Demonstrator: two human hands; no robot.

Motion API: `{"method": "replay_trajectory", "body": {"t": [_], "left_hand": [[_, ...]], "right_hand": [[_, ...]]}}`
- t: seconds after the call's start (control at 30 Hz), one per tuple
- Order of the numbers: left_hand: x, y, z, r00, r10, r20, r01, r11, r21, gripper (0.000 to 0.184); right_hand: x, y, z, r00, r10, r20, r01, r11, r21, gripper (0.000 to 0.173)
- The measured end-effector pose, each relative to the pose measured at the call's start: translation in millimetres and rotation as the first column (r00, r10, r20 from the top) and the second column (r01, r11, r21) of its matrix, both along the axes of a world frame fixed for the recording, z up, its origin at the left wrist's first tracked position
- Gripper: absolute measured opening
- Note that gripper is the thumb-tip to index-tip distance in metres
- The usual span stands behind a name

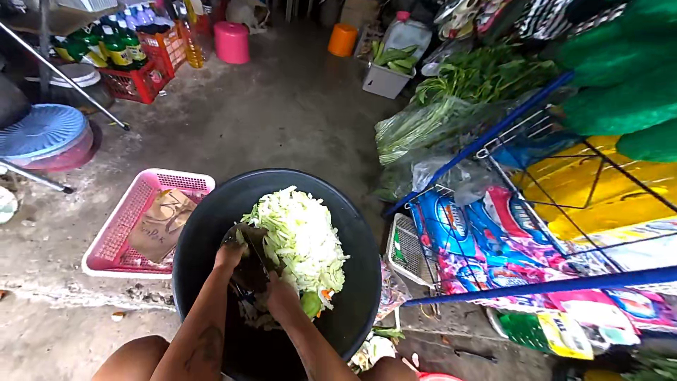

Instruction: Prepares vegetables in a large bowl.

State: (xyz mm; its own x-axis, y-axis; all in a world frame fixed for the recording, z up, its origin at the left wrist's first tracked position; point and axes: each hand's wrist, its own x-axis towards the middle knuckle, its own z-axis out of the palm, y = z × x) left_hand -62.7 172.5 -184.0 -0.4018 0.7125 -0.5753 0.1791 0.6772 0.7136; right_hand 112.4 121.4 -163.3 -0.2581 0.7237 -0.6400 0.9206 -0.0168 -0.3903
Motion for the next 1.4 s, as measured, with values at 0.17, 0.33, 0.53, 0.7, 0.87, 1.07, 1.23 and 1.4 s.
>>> {"method": "replay_trajectory", "body": {"t": [0.17,0.33,0.53,0.7,0.87,1.07,1.23,1.4], "left_hand": [[6,-9,14,0.994,0.004,0.113,-0.003,1.000,-0.010,0.041],[13,-11,3,0.976,0.068,0.206,-0.071,0.997,0.005,0.041],[12,-9,1,0.975,0.069,0.212,-0.070,0.998,-0.003,0.038],[11,-7,-2,0.982,0.036,0.185,-0.035,0.999,-0.011,0.037],[10,-5,-3,0.989,0.005,0.149,-0.003,1.000,-0.019,0.038],[8,-5,-2,0.986,0.013,0.165,-0.010,1.000,-0.021,0.036],[6,-10,1,0.965,0.064,0.253,-0.068,0.998,0.007,0.038],[6,-14,4,0.958,0.071,0.279,-0.078,0.997,0.013,0.040]], "right_hand": [[2,-7,9,0.996,-0.007,-0.085,0.004,0.999,-0.037,0.047],[13,-12,14,0.999,-0.008,-0.036,0.007,0.999,-0.032,0.048],[2,-16,36,0.998,-0.048,-0.048,0.046,0.998,-0.031,0.046],[-6,-16,30,0.998,-0.057,-0.004,0.057,0.998,-0.038,0.046],[-14,-5,20,0.999,-0.035,0.007,0.036,0.998,-0.052,0.050],[-25,17,-1,0.992,-0.060,-0.110,0.052,0.996,-0.068,0.045],[-28,27,-10,0.987,-0.047,-0.157,0.035,0.997,-0.075,0.044],[-15,10,12,0.988,-0.066,-0.138,0.061,0.997,-0.040,0.042]]}}
